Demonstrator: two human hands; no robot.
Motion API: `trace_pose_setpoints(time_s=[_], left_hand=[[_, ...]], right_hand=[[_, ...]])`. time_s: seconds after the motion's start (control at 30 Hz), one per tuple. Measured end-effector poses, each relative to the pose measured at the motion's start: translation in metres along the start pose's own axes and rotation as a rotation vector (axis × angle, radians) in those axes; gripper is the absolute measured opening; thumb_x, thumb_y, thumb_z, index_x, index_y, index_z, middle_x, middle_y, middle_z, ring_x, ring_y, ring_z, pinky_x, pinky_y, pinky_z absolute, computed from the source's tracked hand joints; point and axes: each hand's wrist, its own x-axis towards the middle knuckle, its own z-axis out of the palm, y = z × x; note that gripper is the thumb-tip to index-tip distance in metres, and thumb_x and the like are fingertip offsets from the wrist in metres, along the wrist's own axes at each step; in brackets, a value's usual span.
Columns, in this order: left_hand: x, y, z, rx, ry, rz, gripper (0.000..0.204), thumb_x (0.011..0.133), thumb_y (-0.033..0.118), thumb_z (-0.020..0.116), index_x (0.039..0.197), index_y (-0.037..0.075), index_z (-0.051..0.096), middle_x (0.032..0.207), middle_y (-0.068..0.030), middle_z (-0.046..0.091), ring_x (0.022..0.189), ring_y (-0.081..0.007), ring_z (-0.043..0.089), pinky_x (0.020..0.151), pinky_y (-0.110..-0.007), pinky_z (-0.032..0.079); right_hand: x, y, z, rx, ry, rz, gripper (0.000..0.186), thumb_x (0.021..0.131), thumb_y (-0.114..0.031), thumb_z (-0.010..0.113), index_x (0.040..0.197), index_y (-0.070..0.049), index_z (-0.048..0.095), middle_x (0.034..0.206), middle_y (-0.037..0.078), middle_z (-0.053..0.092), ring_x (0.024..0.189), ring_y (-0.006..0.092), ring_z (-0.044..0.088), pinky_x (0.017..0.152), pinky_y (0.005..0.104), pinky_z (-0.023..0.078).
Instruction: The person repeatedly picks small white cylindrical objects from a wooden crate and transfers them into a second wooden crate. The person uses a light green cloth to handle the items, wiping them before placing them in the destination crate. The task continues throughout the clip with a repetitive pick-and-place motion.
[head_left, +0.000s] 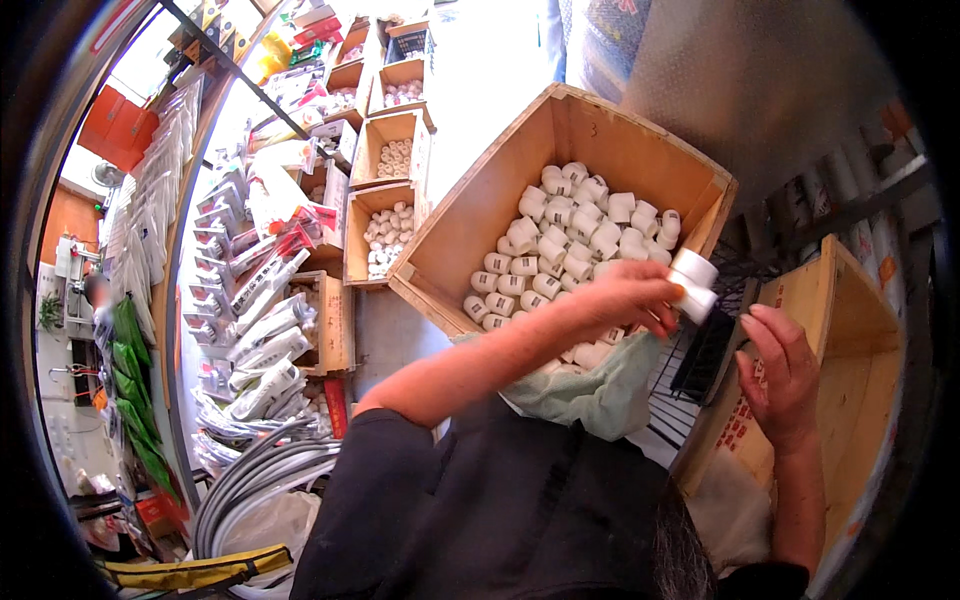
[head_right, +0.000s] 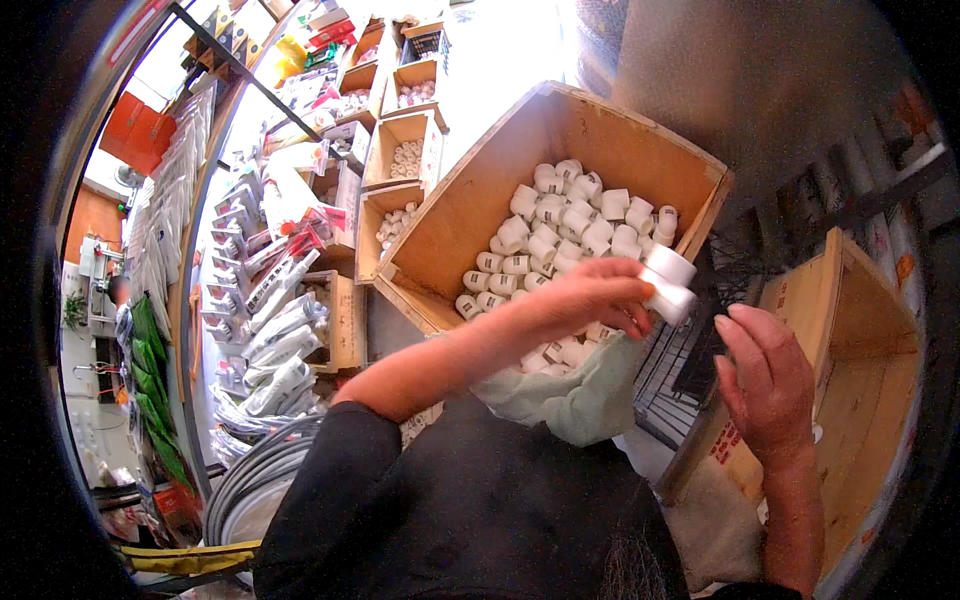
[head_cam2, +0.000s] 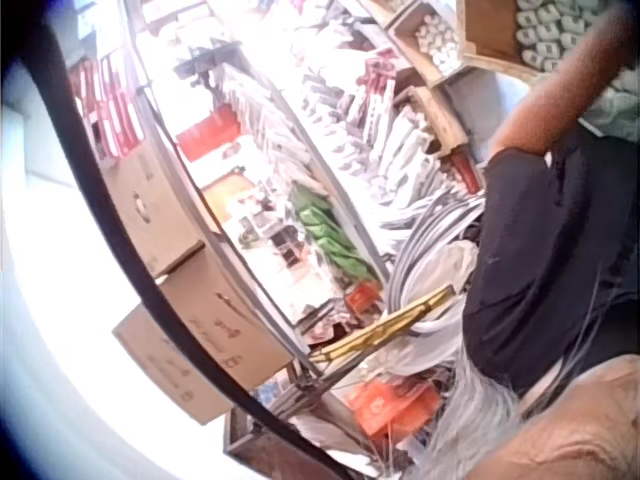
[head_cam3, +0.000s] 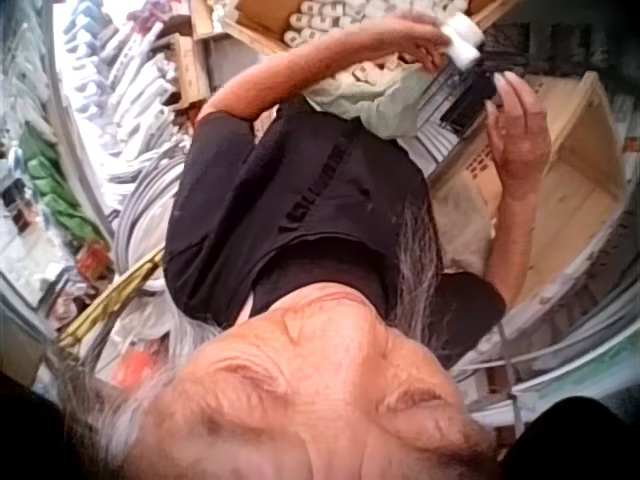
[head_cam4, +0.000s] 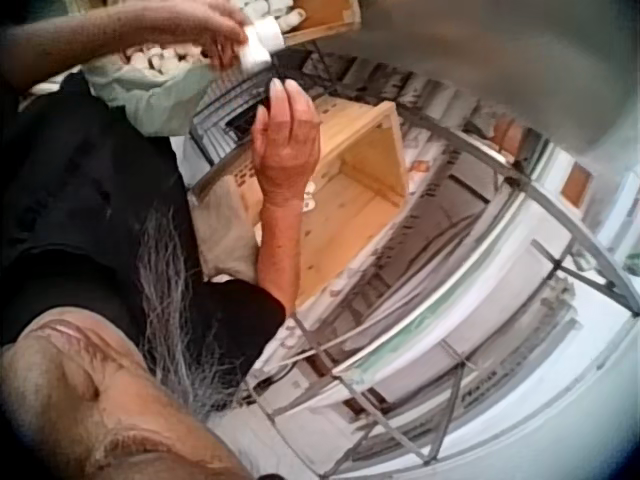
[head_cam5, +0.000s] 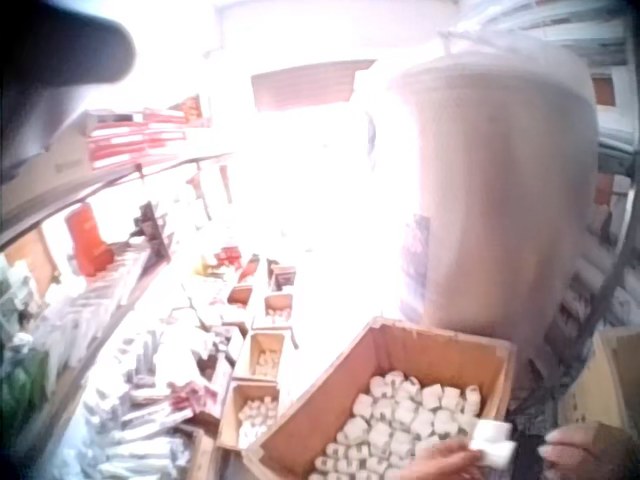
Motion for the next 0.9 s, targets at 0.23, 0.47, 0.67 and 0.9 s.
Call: trace_pose_setpoints(time_s=[0.23,0.47,0.67,0.9], left_hand=[[-0.042,0.022,-0.140,0.390,0.454,-0.262,0.035,0.091,0.024,0.066,0.111,-0.004,0.060,0.097,-0.0125,0.067,0.081,-0.0198,0.068,0.066,-0.031,0.056],[-0.059,-0.022,-0.239,0.327,0.809,-0.597,0.030,0.093,0.015,0.058,0.116,-0.003,0.054,0.097,-0.0162,0.064,0.080,-0.0311,0.066,0.070,-0.045,0.058],[-0.050,-0.048,-0.292,0.296,0.860,-0.443,0.039,0.092,0.018,0.054,0.128,0.004,0.048,0.112,-0.0220,0.060,0.087,-0.0392,0.065,0.070,-0.056,0.056],[-0.033,-0.059,-0.307,0.471,0.837,-0.692,0.028,0.093,0.019,0.052,0.112,0.001,0.060,0.094,-0.0210,0.066,0.076,-0.0348,0.067,0.063,-0.052,0.056]], right_hand=[[-0.013,0.008,-0.028,-0.001,-0.074,0.082,0.046,0.076,0.002,0.070,0.120,-0.006,0.060,0.119,0.014,0.061,0.105,0.0324,0.062,0.088,0.0411,0.051],[-0.040,0.002,-0.051,-0.019,-0.087,0.149,0.039,0.076,0.002,0.070,0.113,-0.004,0.063,0.111,0.014,0.064,0.099,0.0337,0.064,0.084,0.0418,0.052],[-0.062,0.012,-0.049,0.025,-0.060,0.267,0.037,0.076,0.005,0.069,0.112,-0.001,0.062,0.111,0.017,0.064,0.098,0.0340,0.065,0.083,0.0402,0.053],[-0.067,0.029,-0.056,0.015,0.043,0.323,0.037,0.079,0.006,0.067,0.115,-0.003,0.062,0.113,0.017,0.063,0.102,0.0323,0.064,0.086,0.0388,0.052]])
